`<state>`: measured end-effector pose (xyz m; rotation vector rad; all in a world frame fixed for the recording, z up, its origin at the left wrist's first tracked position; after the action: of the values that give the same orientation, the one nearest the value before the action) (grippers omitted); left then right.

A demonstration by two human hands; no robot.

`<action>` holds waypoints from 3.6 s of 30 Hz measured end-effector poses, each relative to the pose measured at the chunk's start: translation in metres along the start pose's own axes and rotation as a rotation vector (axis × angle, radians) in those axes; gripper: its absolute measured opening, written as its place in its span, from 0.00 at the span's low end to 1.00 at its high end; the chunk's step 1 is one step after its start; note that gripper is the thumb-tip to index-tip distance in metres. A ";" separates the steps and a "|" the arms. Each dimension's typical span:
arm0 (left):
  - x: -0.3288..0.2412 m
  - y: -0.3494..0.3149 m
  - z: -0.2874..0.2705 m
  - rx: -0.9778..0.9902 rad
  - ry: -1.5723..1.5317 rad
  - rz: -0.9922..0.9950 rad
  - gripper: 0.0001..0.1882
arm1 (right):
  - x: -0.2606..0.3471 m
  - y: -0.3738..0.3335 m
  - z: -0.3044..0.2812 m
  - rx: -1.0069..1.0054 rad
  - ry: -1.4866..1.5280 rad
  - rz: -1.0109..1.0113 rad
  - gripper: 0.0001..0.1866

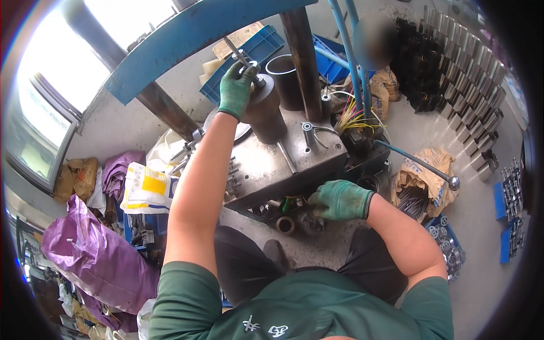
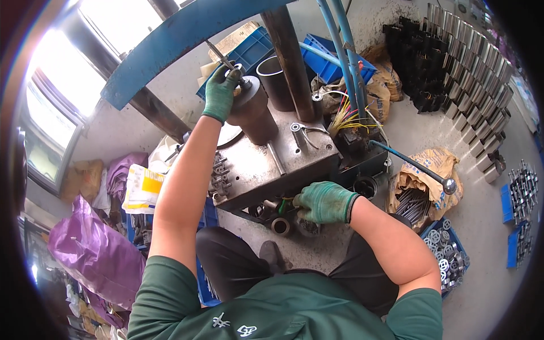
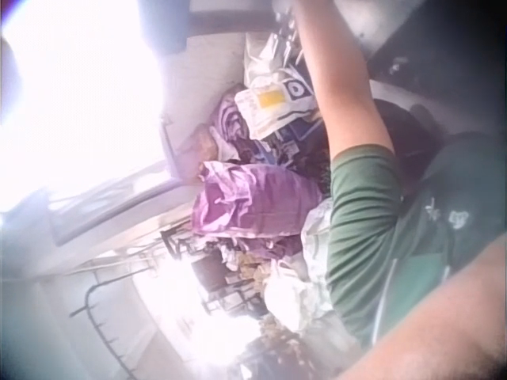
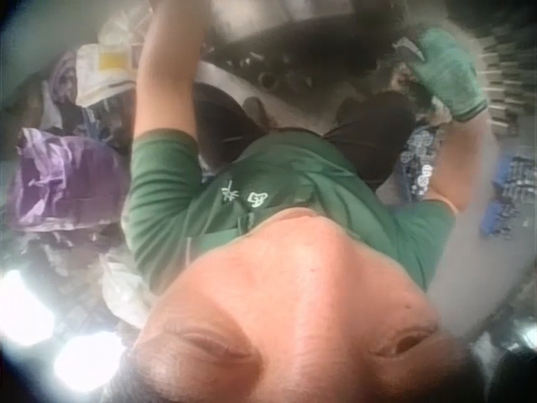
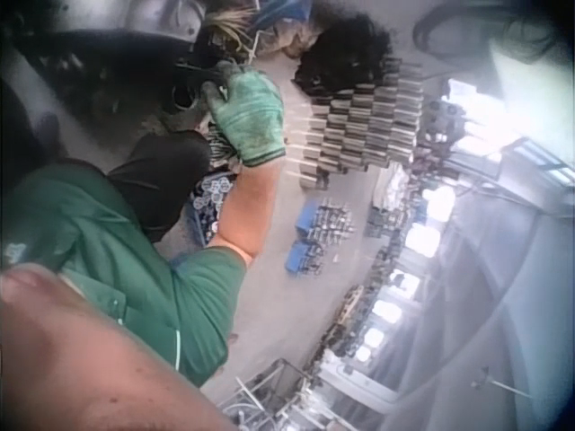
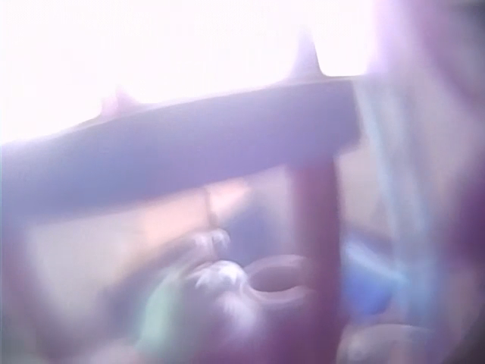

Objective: The person fits a small metal pin into a central cylindrical housing, uses a thin metal rod to press down internally, and repeats the process with additional components at a workstation.

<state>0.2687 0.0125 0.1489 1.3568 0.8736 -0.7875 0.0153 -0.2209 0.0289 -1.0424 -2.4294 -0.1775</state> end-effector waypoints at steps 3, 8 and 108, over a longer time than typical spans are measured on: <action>0.003 0.001 0.000 0.004 -0.039 -0.027 0.16 | 0.001 -0.005 -0.001 -0.027 -0.019 -0.028 0.25; 0.008 0.005 0.001 0.006 0.059 0.029 0.22 | -0.002 -0.016 -0.009 -0.090 -0.026 0.000 0.23; 0.012 0.011 -0.002 -0.010 0.291 0.053 0.27 | -0.107 -0.166 -0.241 -1.192 -0.348 0.433 0.22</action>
<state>0.2842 0.0156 0.1434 1.5028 1.0609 -0.5509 0.0533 -0.4791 0.1997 -2.1802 -2.1940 -1.5085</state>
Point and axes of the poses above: each hand's wrist, its own y-axis towards the middle knuckle, its own z-axis out of the palm, x = y × z, the point moved 3 cm from there along y, towards the middle knuckle, and after that the axes turned 6 degrees about -x, right-handed, at the moved point
